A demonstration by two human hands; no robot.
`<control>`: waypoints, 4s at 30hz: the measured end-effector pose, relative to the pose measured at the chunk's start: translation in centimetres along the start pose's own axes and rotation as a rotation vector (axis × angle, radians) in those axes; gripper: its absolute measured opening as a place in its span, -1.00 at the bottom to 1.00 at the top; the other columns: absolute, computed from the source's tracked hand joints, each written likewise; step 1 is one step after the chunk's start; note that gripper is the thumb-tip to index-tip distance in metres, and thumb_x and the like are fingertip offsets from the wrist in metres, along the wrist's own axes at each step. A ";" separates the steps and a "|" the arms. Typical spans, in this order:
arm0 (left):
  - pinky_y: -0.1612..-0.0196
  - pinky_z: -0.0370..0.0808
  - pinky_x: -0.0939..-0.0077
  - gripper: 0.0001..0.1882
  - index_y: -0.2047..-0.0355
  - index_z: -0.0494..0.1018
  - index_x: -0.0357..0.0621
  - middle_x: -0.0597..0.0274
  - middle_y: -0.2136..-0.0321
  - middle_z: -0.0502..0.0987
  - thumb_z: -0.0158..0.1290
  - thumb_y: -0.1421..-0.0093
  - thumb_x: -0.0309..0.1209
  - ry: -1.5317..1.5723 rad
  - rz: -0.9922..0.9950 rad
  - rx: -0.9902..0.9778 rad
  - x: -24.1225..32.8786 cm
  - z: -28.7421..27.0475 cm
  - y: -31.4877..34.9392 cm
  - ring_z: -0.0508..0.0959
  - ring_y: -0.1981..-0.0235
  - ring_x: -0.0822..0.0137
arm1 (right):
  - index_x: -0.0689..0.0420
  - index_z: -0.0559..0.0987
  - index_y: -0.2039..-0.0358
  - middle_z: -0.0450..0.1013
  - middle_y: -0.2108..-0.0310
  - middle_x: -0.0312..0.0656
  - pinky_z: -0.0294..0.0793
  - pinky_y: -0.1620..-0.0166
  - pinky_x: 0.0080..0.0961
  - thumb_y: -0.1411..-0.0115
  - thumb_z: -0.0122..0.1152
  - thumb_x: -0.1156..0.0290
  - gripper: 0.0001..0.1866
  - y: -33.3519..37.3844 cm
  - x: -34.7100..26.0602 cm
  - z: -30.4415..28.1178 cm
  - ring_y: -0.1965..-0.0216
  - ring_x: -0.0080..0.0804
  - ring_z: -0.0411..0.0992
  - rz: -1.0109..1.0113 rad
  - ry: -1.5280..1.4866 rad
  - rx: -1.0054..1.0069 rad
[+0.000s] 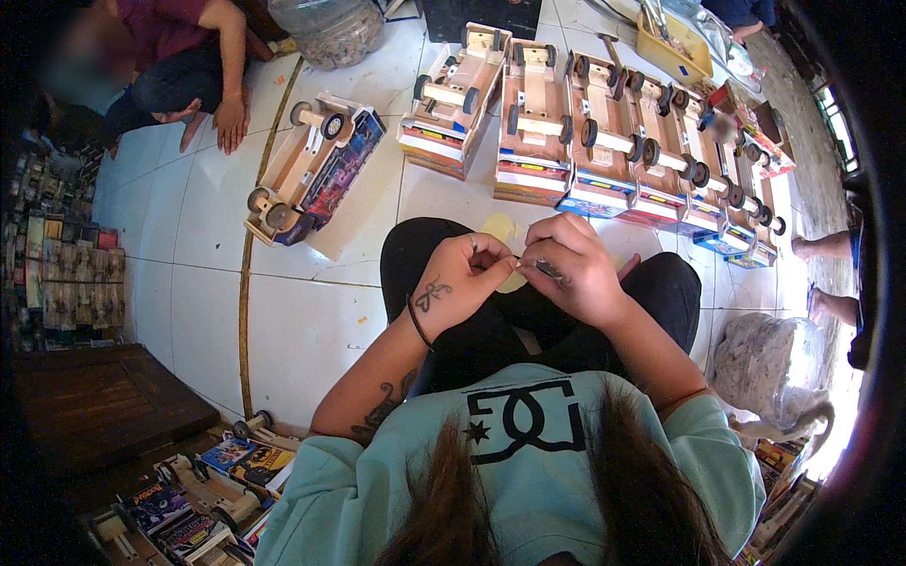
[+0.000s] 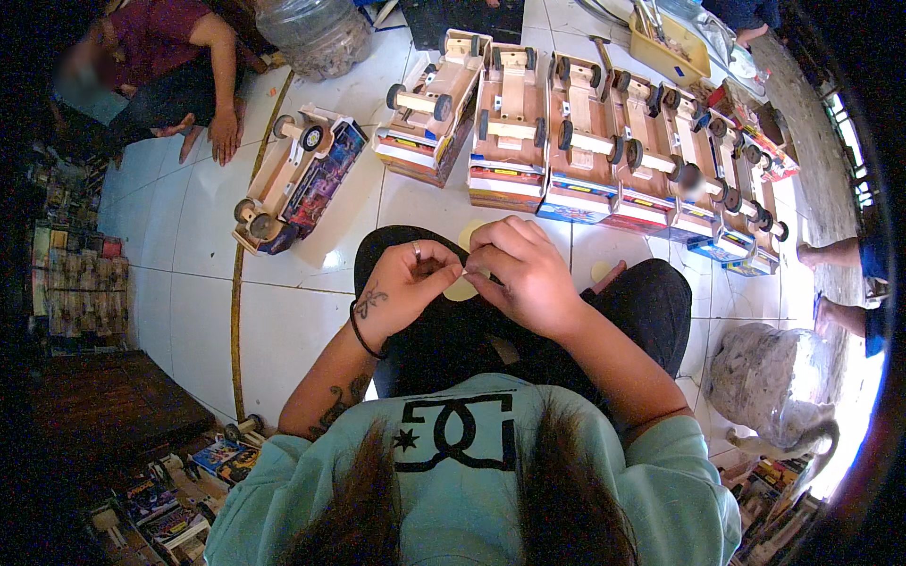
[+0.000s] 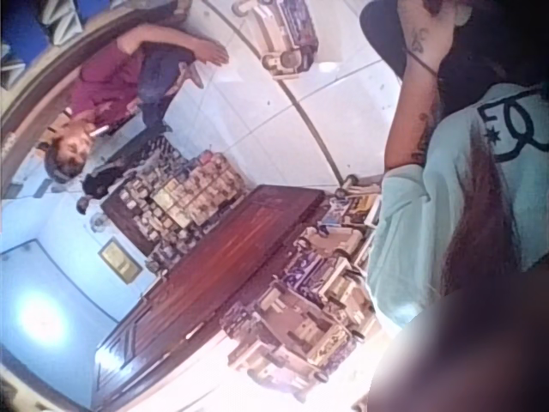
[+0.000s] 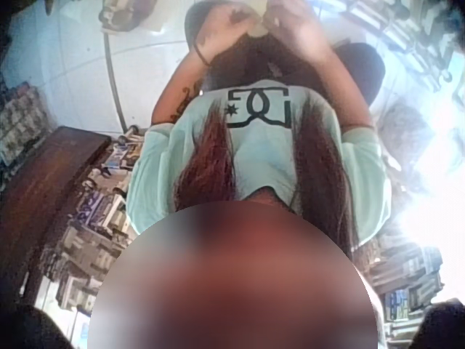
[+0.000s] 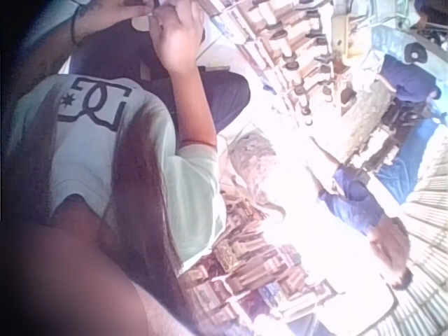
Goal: The person sits on the floor and assembles toy trucks by attaching wheels to the wooden chassis. They handle multiple toy trucks and wheels, placing the wheels onto the axles and then setting the assembled trucks into their packaging boxes.
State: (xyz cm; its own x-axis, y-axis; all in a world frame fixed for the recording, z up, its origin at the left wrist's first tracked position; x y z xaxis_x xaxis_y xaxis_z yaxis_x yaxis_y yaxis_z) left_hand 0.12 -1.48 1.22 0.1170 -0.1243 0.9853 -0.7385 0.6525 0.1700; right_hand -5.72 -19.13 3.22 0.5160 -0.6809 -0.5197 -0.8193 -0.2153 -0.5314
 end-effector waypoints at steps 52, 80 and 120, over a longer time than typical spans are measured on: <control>-0.26 -0.16 -0.20 -0.59 0.08 0.43 -0.08 0.13 0.01 0.34 0.11 -0.07 -0.24 -1.078 0.248 1.266 -12.5 -19.2 9.3 0.18 -0.17 0.02 | 0.16 0.53 0.44 0.43 0.42 -0.19 0.41 0.25 -0.36 -0.01 0.25 0.47 -0.91 -18.5 2.7 28.3 0.32 -0.22 0.40 -0.209 -0.435 -0.210; -0.07 0.05 0.21 -0.61 0.27 0.59 0.02 0.33 0.24 0.57 0.32 0.14 -0.16 -1.150 -0.006 1.169 -12.9 -31.5 6.2 0.40 0.12 0.30 | 0.08 0.58 0.55 0.39 0.44 -0.27 0.36 0.14 -0.31 0.11 0.28 0.39 -0.91 -22.1 2.4 36.7 0.25 -0.29 0.37 -0.182 -0.150 -0.199; 0.10 0.11 0.29 -0.74 0.47 0.53 -0.07 0.30 0.46 0.52 0.23 0.02 -0.17 -1.341 0.104 0.734 -10.6 -34.3 5.3 0.43 0.29 0.22 | 0.17 0.56 0.42 0.48 0.36 -0.06 0.45 0.15 -0.13 0.18 0.34 0.37 -0.74 -28.3 4.2 38.7 0.19 -0.05 0.45 -0.681 -0.233 -0.659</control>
State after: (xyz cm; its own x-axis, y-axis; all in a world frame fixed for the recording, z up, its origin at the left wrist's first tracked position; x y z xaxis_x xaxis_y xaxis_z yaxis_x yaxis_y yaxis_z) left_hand 17.74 28.97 -7.79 -0.3235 -0.9281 0.1843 -0.9073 0.2490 -0.3387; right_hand 29.27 11.17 -9.82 0.9093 -0.1252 -0.3969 -0.2661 -0.9082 -0.3232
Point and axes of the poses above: each hand's wrist, its own y-axis away from the middle knuckle, its own z-axis out of the palm, x = y × z, the point moved 1 cm from there along -y, towards the middle knuckle
